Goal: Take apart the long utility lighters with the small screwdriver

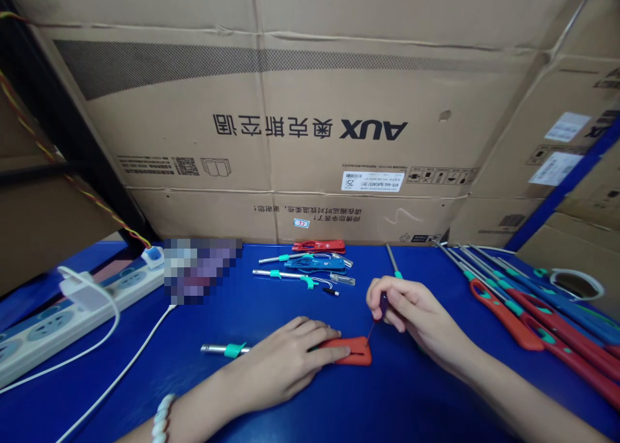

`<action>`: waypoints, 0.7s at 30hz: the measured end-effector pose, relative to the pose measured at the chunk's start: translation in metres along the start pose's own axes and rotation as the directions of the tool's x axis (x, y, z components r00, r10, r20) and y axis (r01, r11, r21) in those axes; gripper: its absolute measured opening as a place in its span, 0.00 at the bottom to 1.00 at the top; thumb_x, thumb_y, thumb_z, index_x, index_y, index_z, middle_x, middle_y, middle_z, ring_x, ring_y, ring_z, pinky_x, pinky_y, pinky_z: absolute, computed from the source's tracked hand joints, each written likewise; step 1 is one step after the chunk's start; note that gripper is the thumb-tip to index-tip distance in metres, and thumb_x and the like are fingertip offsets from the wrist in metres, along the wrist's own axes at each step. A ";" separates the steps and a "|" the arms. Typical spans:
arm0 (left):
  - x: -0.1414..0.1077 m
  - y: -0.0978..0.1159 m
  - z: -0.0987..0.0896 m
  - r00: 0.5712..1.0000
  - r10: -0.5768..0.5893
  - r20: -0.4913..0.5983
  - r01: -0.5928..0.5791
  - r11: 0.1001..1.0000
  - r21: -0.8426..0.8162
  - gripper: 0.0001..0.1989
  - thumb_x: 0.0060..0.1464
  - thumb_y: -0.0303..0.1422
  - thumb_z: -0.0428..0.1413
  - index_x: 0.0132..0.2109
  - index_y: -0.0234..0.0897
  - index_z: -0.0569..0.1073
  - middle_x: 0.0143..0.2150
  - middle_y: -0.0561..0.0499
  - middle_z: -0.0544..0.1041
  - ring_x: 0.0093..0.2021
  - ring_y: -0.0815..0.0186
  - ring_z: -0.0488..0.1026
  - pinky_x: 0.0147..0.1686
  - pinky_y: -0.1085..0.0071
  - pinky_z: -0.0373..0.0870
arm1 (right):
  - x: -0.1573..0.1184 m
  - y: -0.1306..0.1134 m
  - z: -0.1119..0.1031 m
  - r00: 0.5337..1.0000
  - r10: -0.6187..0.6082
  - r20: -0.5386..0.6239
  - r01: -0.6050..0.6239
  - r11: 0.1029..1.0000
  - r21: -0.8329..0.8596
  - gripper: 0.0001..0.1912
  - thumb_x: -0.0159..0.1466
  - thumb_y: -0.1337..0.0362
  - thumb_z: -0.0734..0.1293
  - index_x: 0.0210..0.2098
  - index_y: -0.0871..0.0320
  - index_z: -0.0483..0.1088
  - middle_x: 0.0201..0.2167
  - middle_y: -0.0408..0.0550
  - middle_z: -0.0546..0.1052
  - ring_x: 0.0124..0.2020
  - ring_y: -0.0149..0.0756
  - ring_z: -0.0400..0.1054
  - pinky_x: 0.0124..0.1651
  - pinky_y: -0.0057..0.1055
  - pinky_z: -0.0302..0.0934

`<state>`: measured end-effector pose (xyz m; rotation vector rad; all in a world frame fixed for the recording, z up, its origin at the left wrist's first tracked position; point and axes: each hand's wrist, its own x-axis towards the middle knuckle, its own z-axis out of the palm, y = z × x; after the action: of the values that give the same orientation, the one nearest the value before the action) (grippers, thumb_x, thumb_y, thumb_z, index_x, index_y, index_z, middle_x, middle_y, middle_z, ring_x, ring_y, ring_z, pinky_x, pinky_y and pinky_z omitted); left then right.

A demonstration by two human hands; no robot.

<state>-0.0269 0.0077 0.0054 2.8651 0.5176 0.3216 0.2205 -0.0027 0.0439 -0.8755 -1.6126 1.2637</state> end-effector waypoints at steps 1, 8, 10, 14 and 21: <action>0.000 0.000 0.000 1.000 0.000 0.003 0.000 1.000 -0.001 0.25 0.62 0.22 0.46 0.64 0.44 0.57 0.59 0.46 0.66 0.57 0.58 0.64 0.55 0.59 0.64 | 0.000 -0.001 0.000 1.000 0.002 -0.004 -0.002 1.000 -0.004 0.20 0.68 0.51 0.59 0.32 0.60 0.70 0.26 0.44 0.69 0.19 0.26 0.50 0.25 0.29 0.44; 0.002 0.000 -0.003 0.999 -0.014 0.038 0.014 1.000 0.002 0.26 0.62 0.22 0.46 0.64 0.44 0.57 0.60 0.46 0.65 0.57 0.58 0.63 0.55 0.59 0.62 | 0.001 0.002 0.002 1.000 -0.028 0.001 0.028 0.990 0.138 0.17 0.61 0.49 0.67 0.35 0.55 0.61 0.24 0.40 0.69 0.21 0.27 0.51 0.23 0.26 0.43; 0.001 0.000 -0.002 0.999 -0.014 0.034 0.014 1.000 0.002 0.26 0.62 0.22 0.46 0.64 0.44 0.56 0.60 0.46 0.65 0.57 0.58 0.63 0.55 0.60 0.62 | 0.001 0.003 0.002 1.000 -0.015 0.007 0.014 0.993 0.121 0.16 0.62 0.51 0.67 0.34 0.55 0.61 0.25 0.42 0.71 0.21 0.26 0.52 0.22 0.25 0.43; 0.000 0.000 0.000 1.000 -0.012 0.026 0.012 1.000 0.003 0.26 0.62 0.22 0.46 0.64 0.44 0.56 0.60 0.46 0.65 0.57 0.58 0.63 0.55 0.59 0.63 | 0.000 0.002 0.001 1.000 0.015 -0.014 -0.014 0.997 0.080 0.16 0.66 0.51 0.63 0.34 0.59 0.68 0.29 0.44 0.72 0.18 0.23 0.50 0.25 0.27 0.48; 0.001 0.000 -0.002 1.000 -0.002 0.007 0.002 1.000 0.002 0.26 0.62 0.22 0.46 0.64 0.44 0.57 0.59 0.46 0.66 0.56 0.58 0.64 0.54 0.59 0.64 | 0.001 0.002 0.003 1.000 -0.017 -0.011 0.018 0.992 0.122 0.18 0.62 0.48 0.66 0.35 0.57 0.64 0.24 0.41 0.70 0.18 0.25 0.49 0.22 0.25 0.43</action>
<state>-0.0267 0.0081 0.0076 2.8665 0.5196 0.3102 0.2177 -0.0026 0.0420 -0.7891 -1.5154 1.3291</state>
